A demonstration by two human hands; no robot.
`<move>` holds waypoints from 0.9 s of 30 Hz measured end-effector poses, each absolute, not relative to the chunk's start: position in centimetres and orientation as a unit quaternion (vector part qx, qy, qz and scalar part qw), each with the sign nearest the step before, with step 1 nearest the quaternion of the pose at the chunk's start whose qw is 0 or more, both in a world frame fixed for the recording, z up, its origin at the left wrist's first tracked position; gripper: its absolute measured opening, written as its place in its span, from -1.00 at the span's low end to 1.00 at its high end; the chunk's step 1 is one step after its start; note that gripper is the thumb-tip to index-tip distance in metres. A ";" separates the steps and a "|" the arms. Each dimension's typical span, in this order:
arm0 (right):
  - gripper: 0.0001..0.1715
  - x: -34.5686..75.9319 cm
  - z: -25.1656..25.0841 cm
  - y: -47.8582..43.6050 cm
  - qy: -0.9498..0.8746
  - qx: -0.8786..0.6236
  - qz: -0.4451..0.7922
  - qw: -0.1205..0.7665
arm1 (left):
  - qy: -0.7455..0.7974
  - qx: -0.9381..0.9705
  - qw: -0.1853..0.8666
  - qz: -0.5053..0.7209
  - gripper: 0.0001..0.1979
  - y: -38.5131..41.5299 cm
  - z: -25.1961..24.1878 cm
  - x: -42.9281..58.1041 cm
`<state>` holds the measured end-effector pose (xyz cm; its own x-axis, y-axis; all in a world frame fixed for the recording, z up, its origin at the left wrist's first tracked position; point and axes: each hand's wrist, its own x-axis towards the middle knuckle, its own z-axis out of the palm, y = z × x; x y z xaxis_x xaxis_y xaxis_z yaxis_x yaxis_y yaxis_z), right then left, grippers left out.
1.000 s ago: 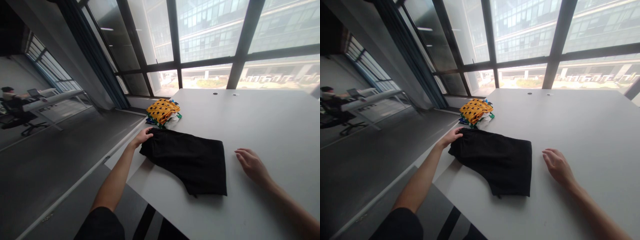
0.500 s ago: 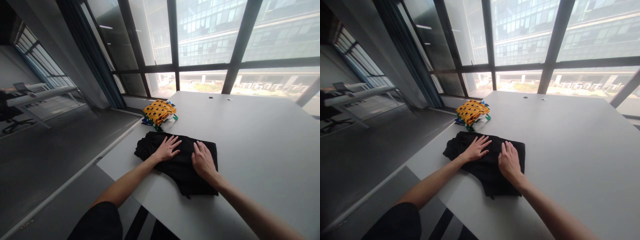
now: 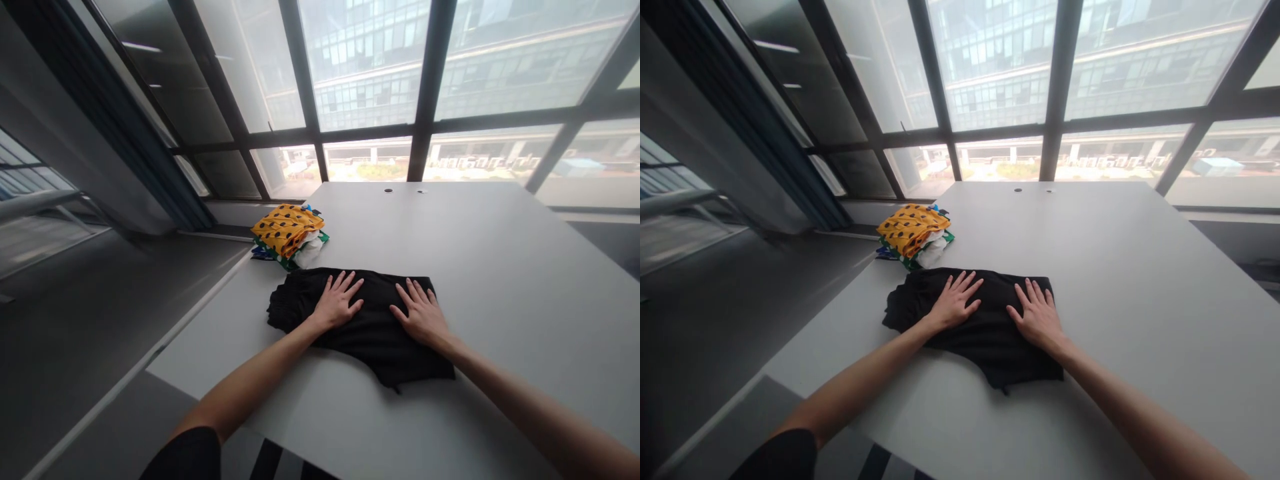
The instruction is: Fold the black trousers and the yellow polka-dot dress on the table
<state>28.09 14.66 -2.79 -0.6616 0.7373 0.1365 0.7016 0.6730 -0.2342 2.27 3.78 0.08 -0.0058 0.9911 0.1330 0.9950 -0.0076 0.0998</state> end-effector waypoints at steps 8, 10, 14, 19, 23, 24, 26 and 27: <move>-0.17 38.7 -2.4 20.2 -0.896 -0.432 0.085 0.062 | -0.691 -0.715 0.000 -0.106 -0.31 12.6 0.5 14.3; -0.25 38.7 -1.8 20.3 -0.881 -0.458 0.094 0.071 | -0.656 -0.744 0.006 -0.125 -0.32 14.2 0.3 17.3; -0.32 35.3 -0.8 19.4 -0.863 -0.467 0.114 0.155 | -0.597 -0.795 -0.015 -0.108 -0.28 15.8 -0.8 20.4; -0.29 32.2 -1.6 18.7 -0.862 -0.454 0.145 0.171 | -0.587 -0.804 -0.060 -0.072 -0.29 15.6 -0.4 16.2; -0.22 32.8 -2.6 18.7 -0.874 -0.458 0.100 0.128 | -0.656 -0.750 -0.048 -0.070 -0.25 13.3 1.1 8.1; -0.22 33.0 -2.7 18.6 -0.875 -0.459 0.095 0.119 | -0.674 -0.733 -0.045 -0.076 -0.25 12.5 1.3 6.1; -0.22 33.3 -2.7 18.5 -0.881 -0.451 0.092 0.109 | -0.677 -0.728 -0.047 -0.096 -0.28 10.9 1.4 3.0; -0.23 33.4 -2.7 18.4 -0.885 -0.444 0.091 0.107 | -0.674 -0.730 -0.049 -0.105 -0.30 10.2 1.4 1.9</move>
